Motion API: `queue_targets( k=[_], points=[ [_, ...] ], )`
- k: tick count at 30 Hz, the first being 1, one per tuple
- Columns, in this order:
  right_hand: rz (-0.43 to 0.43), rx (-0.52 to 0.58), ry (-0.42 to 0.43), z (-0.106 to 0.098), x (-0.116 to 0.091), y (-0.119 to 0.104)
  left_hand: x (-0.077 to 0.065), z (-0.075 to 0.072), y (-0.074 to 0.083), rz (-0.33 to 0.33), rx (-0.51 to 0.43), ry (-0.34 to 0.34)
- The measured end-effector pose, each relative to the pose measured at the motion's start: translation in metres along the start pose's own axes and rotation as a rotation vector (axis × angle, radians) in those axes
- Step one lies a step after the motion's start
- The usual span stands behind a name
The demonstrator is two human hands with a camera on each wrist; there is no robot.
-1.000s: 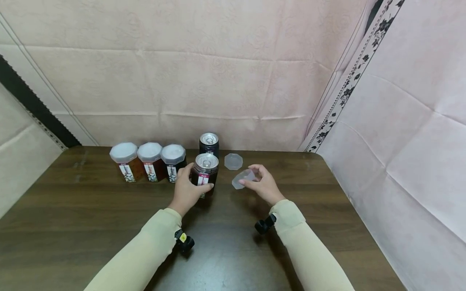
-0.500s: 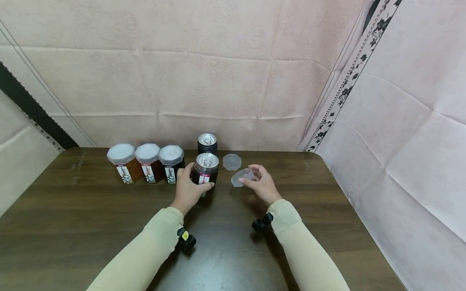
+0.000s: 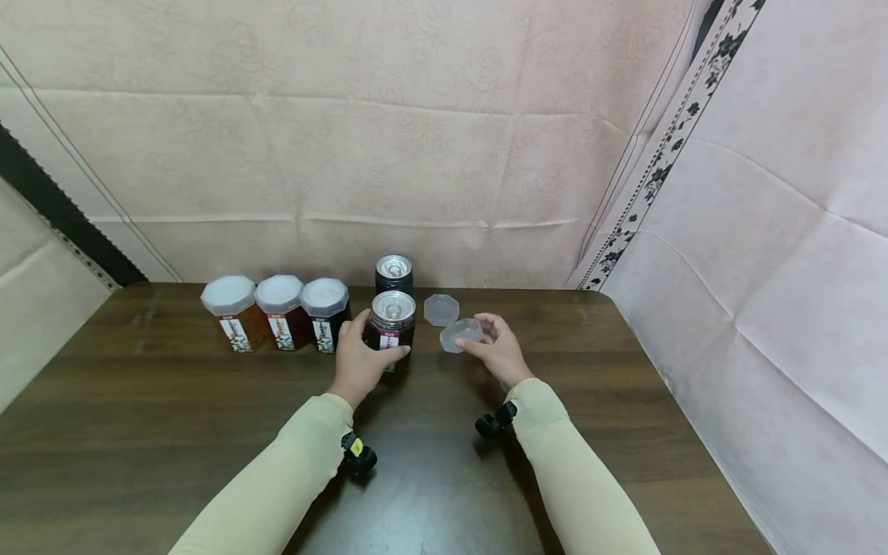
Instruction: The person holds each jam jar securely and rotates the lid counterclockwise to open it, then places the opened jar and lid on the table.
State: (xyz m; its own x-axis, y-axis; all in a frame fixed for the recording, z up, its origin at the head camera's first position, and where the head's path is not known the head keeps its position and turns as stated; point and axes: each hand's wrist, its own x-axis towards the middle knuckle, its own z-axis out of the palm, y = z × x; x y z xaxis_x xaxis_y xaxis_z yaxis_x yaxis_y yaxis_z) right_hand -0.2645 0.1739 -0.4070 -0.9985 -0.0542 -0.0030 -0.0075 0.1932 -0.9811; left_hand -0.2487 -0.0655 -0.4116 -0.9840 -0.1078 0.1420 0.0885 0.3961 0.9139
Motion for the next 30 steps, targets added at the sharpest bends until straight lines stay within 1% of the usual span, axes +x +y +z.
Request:
queue_targets(
  k=[9, 16, 21, 25, 30],
  points=[
    [0.025, 0.039, 0.009, 0.000, 0.007, 0.008, 0.005, 0.003, -0.003, 0.011, -0.001, 0.010],
    [0.009, 0.079, -0.005, 0.001, 0.014, 0.013, 0.007, 0.006, -0.004, 0.006, -0.002, 0.025],
    [0.018, 0.107, 0.002, 0.003, 0.016, 0.015, 0.008, 0.007, -0.002, 0.010, -0.004, 0.038],
    [0.026, 0.153, -0.002, 0.005, 0.018, 0.017, 0.008, 0.008, -0.001, 0.001, -0.010, 0.043],
    [0.025, 0.202, 0.005, 0.007, 0.019, 0.019, 0.009, 0.009, -0.002, -0.025, -0.012, 0.055]
  ],
)
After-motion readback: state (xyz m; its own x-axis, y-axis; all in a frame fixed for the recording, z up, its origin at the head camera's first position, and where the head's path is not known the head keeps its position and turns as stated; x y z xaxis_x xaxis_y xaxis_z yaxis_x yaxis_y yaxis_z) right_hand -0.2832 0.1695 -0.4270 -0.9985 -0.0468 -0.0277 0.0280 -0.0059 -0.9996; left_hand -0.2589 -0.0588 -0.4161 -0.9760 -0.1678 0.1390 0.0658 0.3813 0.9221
